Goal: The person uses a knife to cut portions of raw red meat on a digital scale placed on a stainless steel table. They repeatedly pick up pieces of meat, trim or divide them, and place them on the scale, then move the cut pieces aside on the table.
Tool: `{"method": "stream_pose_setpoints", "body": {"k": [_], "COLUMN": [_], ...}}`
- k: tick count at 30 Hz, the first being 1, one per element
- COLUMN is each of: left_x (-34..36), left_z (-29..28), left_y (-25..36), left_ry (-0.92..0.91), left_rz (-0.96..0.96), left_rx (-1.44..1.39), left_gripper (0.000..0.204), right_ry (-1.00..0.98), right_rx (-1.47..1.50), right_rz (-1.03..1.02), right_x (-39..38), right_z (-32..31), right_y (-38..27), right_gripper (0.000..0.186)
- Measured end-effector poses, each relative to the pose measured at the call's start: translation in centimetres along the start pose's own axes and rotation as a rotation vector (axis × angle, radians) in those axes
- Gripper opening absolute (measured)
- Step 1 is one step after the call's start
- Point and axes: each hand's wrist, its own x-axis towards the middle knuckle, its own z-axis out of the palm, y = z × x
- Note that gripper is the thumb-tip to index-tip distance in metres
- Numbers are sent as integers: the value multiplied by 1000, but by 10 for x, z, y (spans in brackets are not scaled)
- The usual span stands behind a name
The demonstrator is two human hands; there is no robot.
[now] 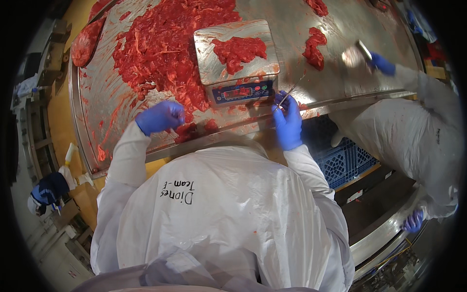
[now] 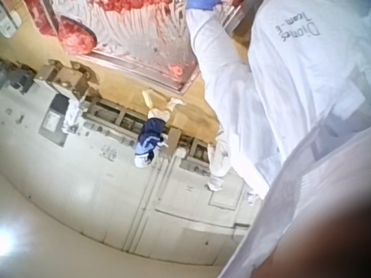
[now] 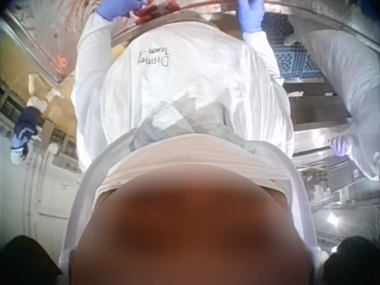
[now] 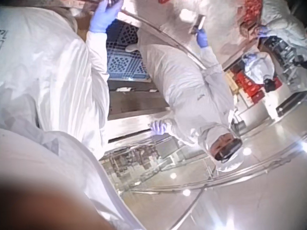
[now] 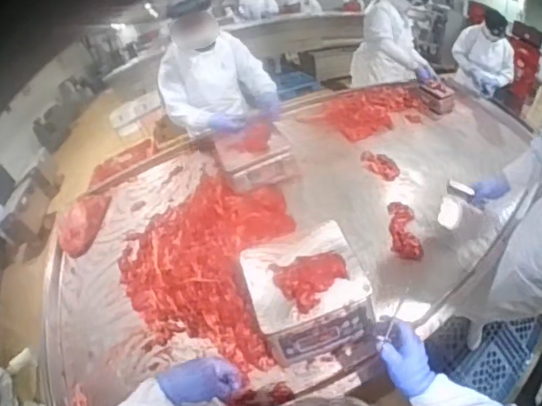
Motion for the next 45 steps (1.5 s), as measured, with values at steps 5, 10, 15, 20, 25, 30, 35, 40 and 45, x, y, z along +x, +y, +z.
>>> {"method": "stream_pose_setpoints", "body": {"k": [5, 10, 15, 20, 25, 30, 35, 40, 45], "left_x": [21, 63, 35, 16, 85, 51, 65, 95, 94], "left_z": [-14, -10, 61, -11, -30, -51, -42, -19, -7], "left_y": [83, -8, -79, 39, 70, 8, -18, 96, 73], "left_ry": [298, 361, 115, -35, 867, 658, 846, 905, 901], "left_rz": [553, 181, 229, 522, 673, 311, 534, 790, 807], "left_rx": [-379, 346, 610, -239, 413, 27, -40, 413, 648], "left_gripper": [7, 17, 18, 18, 25, 29, 28, 20, 15], "right_ry": [-73, -151, -186, -170, -188, -1, -92, -663, -464], "right_rx": [42, -60, -9, 43, 56, 68, -63, -234, 101], "right_rz": [-48, 18, 91, 57, 59, 55, 224, 146, 303], "right_x": [10, -9, -19, -12, 4, 7, 4, 24, 62], "right_z": [17, 21, 17, 23, 39, 0, -26, 33, 24], "right_y": [-9, -16, -10, -7, -18, -10, -26, -71, -33], "right_gripper": [54, 54, 56, 55, 49, 44, 38, 36, 35]}}
